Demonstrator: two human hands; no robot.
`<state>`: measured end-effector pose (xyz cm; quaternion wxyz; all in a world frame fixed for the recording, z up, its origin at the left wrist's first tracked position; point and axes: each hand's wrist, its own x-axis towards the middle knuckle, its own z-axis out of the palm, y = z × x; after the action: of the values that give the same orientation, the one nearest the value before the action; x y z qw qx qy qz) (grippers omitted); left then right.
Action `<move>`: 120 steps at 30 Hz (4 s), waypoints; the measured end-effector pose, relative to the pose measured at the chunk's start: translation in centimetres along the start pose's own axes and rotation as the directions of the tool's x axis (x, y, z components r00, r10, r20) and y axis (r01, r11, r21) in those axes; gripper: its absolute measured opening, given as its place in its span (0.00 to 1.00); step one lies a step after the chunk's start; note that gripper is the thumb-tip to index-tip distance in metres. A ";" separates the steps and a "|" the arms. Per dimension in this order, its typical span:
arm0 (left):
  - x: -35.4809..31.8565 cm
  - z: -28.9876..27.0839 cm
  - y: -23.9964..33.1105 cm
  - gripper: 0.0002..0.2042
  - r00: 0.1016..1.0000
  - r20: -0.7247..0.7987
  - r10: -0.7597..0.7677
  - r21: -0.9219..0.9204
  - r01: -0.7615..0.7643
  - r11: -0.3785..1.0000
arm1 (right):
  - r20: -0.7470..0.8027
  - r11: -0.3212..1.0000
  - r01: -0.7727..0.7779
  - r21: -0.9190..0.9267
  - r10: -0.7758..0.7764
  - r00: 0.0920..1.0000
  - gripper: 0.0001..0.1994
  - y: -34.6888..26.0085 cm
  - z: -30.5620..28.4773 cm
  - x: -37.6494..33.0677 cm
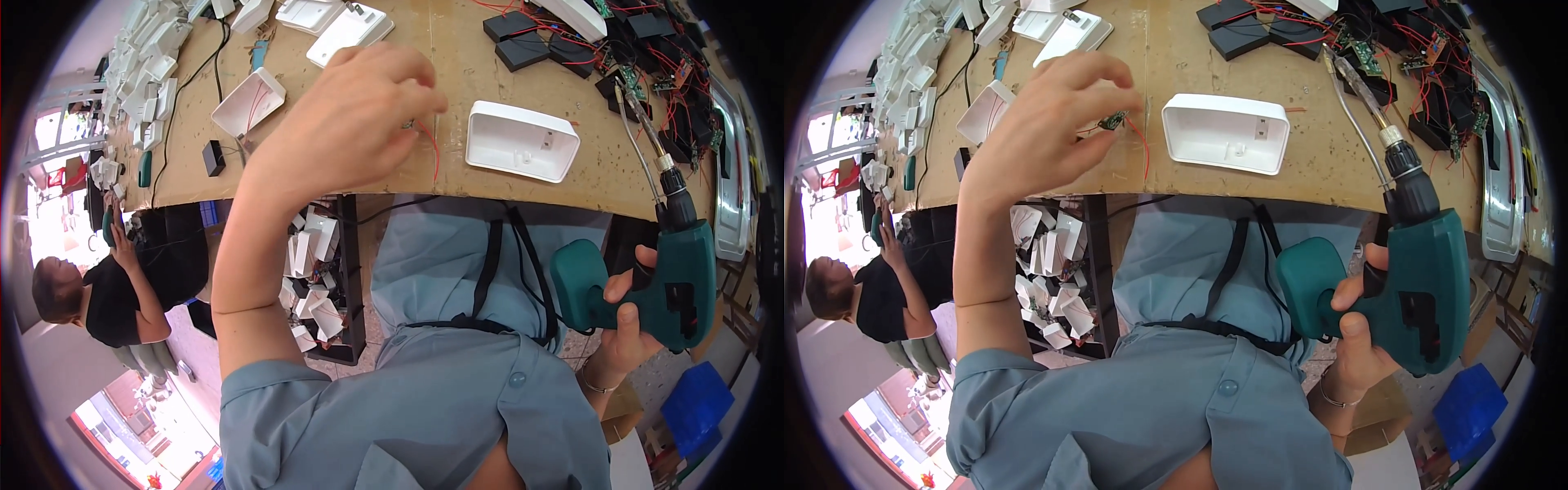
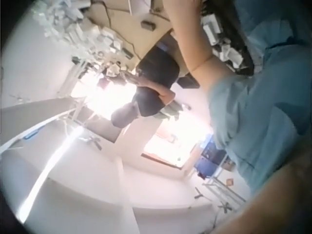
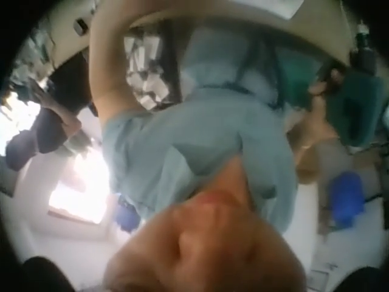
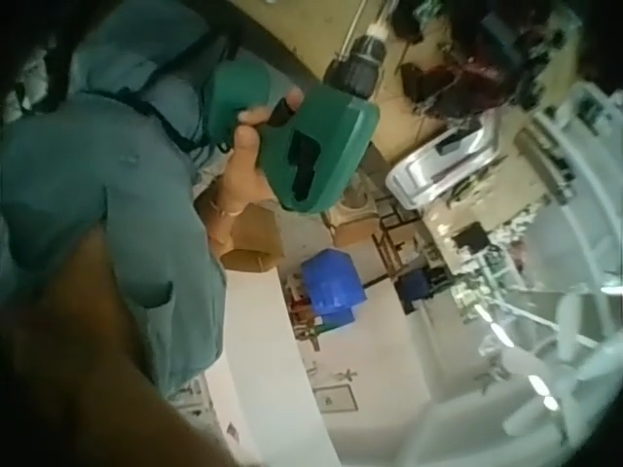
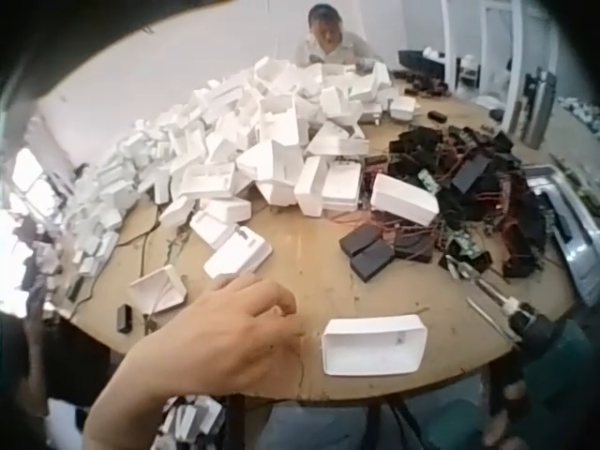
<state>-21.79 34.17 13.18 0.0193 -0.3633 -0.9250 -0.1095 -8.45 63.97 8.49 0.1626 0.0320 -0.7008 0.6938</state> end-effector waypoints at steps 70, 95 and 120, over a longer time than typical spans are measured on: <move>1.3 7.0 11.2 0.04 0.761 -0.557 -0.334 -0.228 0.246 0.942 | 0.341 0.736 -0.431 0.522 0.284 0.896 0.35 3.7 3.9 5.1; 7.9 11.2 5.7 0.04 0.225 -0.964 0.139 0.127 -0.067 0.990 | 0.250 0.974 -0.151 -0.166 0.190 0.949 0.30 0.5 -2.2 -3.5; 7.1 10.7 6.9 0.01 0.362 -0.928 0.092 0.105 0.014 0.994 | 0.224 0.936 -0.301 -0.184 0.338 0.914 0.25 -0.7 -0.6 -2.5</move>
<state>-21.87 46.14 4.90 0.5576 -0.2584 -0.7478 -0.2510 -5.74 64.06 8.49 -0.0415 -0.0074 -0.7603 0.6483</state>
